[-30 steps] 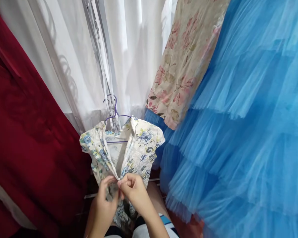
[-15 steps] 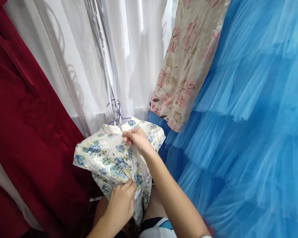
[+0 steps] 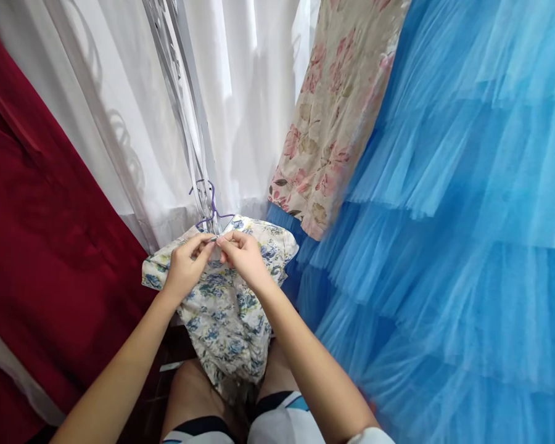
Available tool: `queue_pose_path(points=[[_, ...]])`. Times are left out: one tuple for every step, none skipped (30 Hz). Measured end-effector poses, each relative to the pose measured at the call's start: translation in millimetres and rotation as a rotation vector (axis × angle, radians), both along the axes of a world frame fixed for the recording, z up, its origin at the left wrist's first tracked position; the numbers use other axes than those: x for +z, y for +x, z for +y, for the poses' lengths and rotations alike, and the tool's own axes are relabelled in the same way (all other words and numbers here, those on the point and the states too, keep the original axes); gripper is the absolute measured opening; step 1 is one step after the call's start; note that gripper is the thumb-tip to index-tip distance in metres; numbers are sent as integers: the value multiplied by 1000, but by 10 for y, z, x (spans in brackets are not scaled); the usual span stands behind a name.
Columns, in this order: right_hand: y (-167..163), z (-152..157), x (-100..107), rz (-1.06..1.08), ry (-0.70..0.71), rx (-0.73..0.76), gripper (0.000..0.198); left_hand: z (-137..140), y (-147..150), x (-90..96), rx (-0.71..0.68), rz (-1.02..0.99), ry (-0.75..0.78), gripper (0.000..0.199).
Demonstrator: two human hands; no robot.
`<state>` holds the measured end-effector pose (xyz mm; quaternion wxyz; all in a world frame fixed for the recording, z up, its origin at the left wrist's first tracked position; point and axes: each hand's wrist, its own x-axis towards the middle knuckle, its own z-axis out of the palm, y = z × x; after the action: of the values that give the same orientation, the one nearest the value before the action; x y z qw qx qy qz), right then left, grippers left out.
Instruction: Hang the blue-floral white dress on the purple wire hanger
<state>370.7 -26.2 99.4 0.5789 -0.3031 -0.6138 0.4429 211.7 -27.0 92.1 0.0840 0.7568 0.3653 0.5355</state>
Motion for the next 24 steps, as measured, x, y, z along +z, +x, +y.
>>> queue_pose_path(points=[[-21,29,-20,-18,33,-29,26,48,42,32,-9,4,18,18],[-45,65,-62,-49,84,-93,25,76,86,41,-9,-17,36,15],[-69,105,-127,-97,145,-185,24,91,123,38,-8,-62,44,15],[-88,146,-208,-157,204,-288,22,97,144,33,-13,-126,41,15],[-99,186,-299,-224,246,-377,20,102,139,32,-25,-211,33,15],[-99,221,-392,-294,266,-438,19,111,100,40,-37,-313,29,15],[-87,246,-479,-356,265,-469,19,126,21,56,-43,-426,39,15],[-63,257,-557,-406,253,-476,19,149,-97,75,-41,-538,63,14],[-30,250,-621,-444,238,-470,19,180,-250,89,-26,-638,100,13],[6,222,-670,-471,227,-458,19,217,-429,90,4,-729,138,12],[42,176,-707,-492,222,-440,19,260,-619,68,39,-815,157,12],[70,114,-735,-507,219,-419,18,303,-805,17,82,-903,149,10],[87,44,-760,-519,216,-391,18,345,-970,-66,110,-1018,87,9],[93,-26,-786,-530,212,-360,18,381,-1100,-181,125,-1138,-25,8],[90,-88,-818,-538,205,-326,18,406,-1184,-325,139,-1237,-149,8],[84,-134,-861,-541,196,-295,18,418,-1217,-492,150,-1301,-268,9],[83,-159,-915,-536,181,-272,18,415,-1199,-675,161,-1328,-365,12],[96,-160,-979,-524,160,-268,18,399,-1136,-866,169,-1331,-443,15],[132,-137,-1049,-505,133,-285,18,371,-1035,-1056,163,-1321,-521,17],[195,-94,-1121,-484,103,-324,19,334,-907,-1235,156,-1307,-591,18],[289,-35,-1189,-465,74,-379,21,294,-763,-1394,130,-1282,-661,17],[409,31,-1251,-452,50,-442,22,252,-611,-1527,101,-1254,-719,18],[549,95,-1306,-447,31,-505,23,212,-461,-1627,62,-1225,-761,19],[699,152,-1354,-451,15,-562,24,174,-319,-1692,16,-1193,-790,21]])
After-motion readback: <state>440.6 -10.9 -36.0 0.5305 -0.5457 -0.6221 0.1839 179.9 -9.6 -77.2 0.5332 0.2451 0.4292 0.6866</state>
